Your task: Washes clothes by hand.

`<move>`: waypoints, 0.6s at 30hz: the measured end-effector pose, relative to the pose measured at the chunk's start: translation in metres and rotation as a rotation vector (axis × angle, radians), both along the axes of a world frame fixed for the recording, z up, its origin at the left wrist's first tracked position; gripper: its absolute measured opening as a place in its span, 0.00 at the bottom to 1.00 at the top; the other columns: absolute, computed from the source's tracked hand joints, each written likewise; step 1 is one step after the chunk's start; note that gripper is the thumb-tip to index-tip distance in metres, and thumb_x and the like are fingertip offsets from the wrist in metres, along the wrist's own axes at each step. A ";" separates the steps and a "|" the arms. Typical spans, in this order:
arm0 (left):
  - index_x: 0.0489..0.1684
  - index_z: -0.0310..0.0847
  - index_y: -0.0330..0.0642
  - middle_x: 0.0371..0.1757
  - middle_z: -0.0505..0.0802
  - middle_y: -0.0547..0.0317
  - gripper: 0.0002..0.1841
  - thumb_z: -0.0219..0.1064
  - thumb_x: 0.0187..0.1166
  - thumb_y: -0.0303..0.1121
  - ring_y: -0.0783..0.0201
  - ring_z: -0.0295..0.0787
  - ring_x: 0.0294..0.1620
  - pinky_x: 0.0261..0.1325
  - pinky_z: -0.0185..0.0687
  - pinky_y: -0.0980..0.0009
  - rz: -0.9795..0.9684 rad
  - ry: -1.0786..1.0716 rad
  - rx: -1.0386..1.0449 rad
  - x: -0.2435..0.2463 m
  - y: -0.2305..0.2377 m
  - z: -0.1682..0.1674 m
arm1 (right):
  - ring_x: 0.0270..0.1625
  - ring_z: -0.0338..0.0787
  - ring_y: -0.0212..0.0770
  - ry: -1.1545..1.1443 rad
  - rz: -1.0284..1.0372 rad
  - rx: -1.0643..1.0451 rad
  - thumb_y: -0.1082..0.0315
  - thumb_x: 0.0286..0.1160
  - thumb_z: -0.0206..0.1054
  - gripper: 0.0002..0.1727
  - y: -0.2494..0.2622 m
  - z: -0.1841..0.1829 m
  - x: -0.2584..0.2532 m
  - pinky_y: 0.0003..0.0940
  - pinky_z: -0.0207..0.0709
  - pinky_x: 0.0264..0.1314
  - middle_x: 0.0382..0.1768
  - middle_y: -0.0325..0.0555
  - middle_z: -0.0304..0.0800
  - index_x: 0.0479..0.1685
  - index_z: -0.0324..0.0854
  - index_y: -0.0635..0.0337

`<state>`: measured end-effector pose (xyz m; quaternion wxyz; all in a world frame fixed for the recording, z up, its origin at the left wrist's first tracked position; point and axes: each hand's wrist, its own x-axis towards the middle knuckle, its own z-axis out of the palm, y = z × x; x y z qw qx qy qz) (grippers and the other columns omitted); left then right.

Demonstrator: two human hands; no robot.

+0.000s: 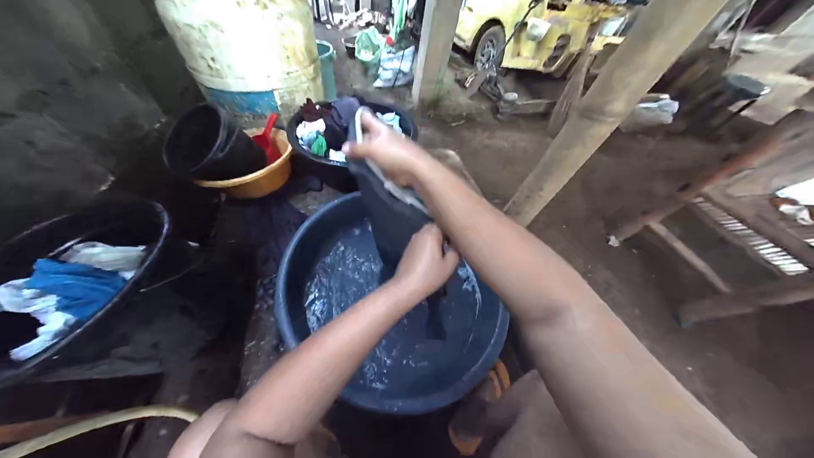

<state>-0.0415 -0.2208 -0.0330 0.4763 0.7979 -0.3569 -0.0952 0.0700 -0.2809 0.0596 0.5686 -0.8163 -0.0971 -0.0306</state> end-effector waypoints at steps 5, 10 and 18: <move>0.71 0.80 0.29 0.74 0.84 0.34 0.22 0.66 0.85 0.36 0.41 0.75 0.81 0.85 0.62 0.43 -0.286 0.207 0.563 -0.010 0.018 -0.125 | 0.78 0.80 0.65 0.347 0.200 -0.509 0.70 0.80 0.69 0.34 0.051 -0.227 0.000 0.64 0.71 0.80 0.75 0.70 0.79 0.86 0.65 0.66; 0.65 0.83 0.31 0.72 0.83 0.30 0.19 0.66 0.85 0.36 0.31 0.75 0.78 0.74 0.65 0.27 -0.765 0.122 1.104 0.031 0.049 -0.210 | 0.79 0.76 0.70 0.767 0.284 -0.823 0.52 0.88 0.60 0.28 0.050 -0.317 -0.046 0.75 0.61 0.80 0.73 0.71 0.80 0.67 0.82 0.71; 0.79 0.74 0.38 0.84 0.75 0.39 0.32 0.67 0.82 0.50 0.39 0.62 0.89 0.85 0.55 0.34 -0.393 0.224 0.950 0.098 0.093 -0.341 | 0.81 0.75 0.63 0.403 0.338 -0.790 0.56 0.90 0.56 0.24 -0.015 -0.453 -0.101 0.67 0.53 0.88 0.72 0.63 0.83 0.70 0.80 0.65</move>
